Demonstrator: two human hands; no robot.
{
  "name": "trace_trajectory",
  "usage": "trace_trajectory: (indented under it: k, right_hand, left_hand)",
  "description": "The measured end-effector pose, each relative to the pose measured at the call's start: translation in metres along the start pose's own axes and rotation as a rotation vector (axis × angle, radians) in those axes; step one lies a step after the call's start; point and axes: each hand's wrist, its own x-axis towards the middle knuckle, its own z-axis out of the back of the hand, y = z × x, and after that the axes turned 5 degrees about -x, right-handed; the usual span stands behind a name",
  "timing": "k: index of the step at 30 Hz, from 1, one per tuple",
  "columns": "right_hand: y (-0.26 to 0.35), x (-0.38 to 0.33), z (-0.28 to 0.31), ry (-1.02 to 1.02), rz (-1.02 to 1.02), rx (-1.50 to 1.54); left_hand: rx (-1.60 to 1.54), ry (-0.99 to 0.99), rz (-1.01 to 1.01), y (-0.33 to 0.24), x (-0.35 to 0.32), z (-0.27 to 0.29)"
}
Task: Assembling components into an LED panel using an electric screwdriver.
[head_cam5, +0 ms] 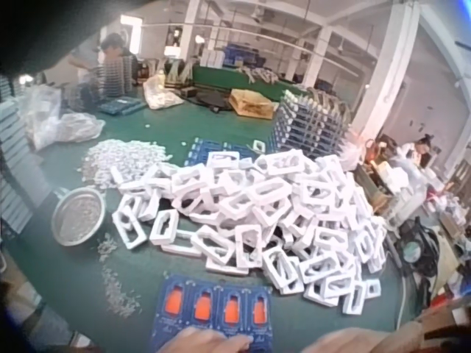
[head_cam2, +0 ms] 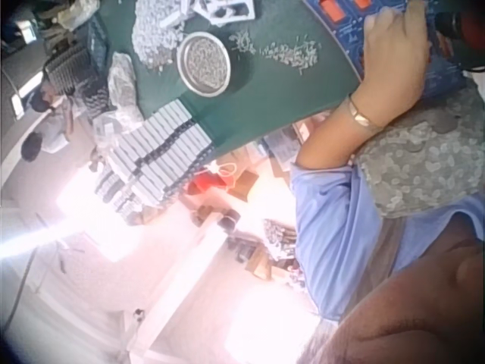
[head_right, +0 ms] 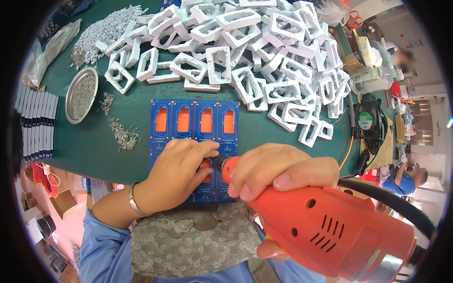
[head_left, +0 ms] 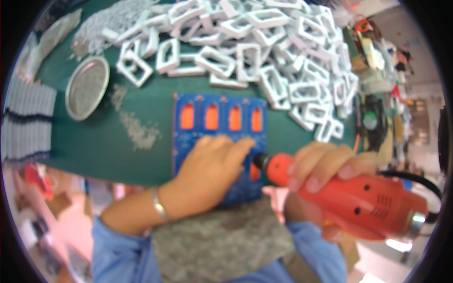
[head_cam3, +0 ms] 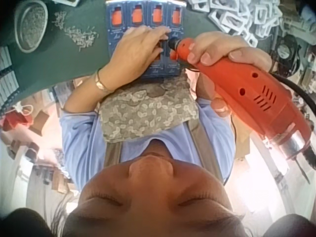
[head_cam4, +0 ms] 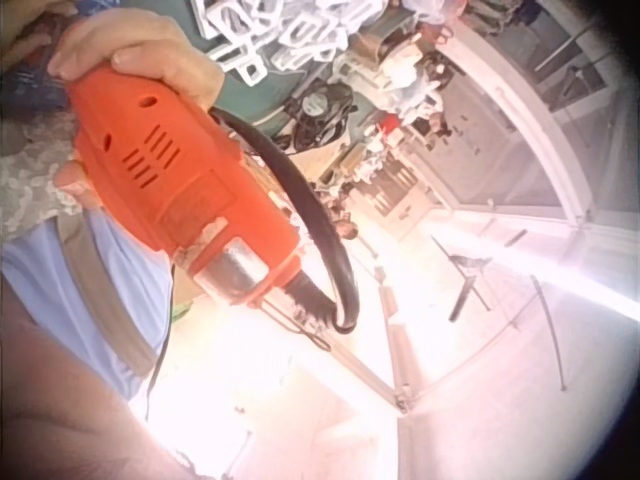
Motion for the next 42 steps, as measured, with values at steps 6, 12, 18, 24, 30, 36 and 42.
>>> trace_trajectory:
  k: [6,12,18,24,30,36,42]
  right_hand:
    - [-0.004,0.002,-0.004,-0.025,-0.022,0.040]
    - [-0.017,0.007,0.006,0.014,-0.004,0.158]
    - [-0.029,0.022,0.009,0.132,0.005,0.220]
    - [-0.058,0.037,0.023,0.254,0.060,0.495]
    - [-0.029,0.047,0.045,0.383,0.199,0.507]
    - [-0.011,0.013,0.053,0.125,0.219,0.302]
    - [-0.025,-0.009,0.032,-0.159,0.222,0.303]
  left_hand:
    - [-0.004,-0.005,0.010,-0.001,-0.002,0.001]
    - [0.235,-0.095,-0.038,-0.004,-0.014,0.003]
    - [0.341,-0.061,-0.105,-0.008,-0.025,-0.008]
    - [0.377,-0.056,-0.133,-0.006,-0.027,-0.011]
    - [0.392,-0.070,-0.099,-0.007,-0.028,-0.014]
    - [0.520,-0.258,-0.018,0.010,-0.028,0.027]
    - [0.788,-0.446,0.244,0.052,-0.036,0.061]
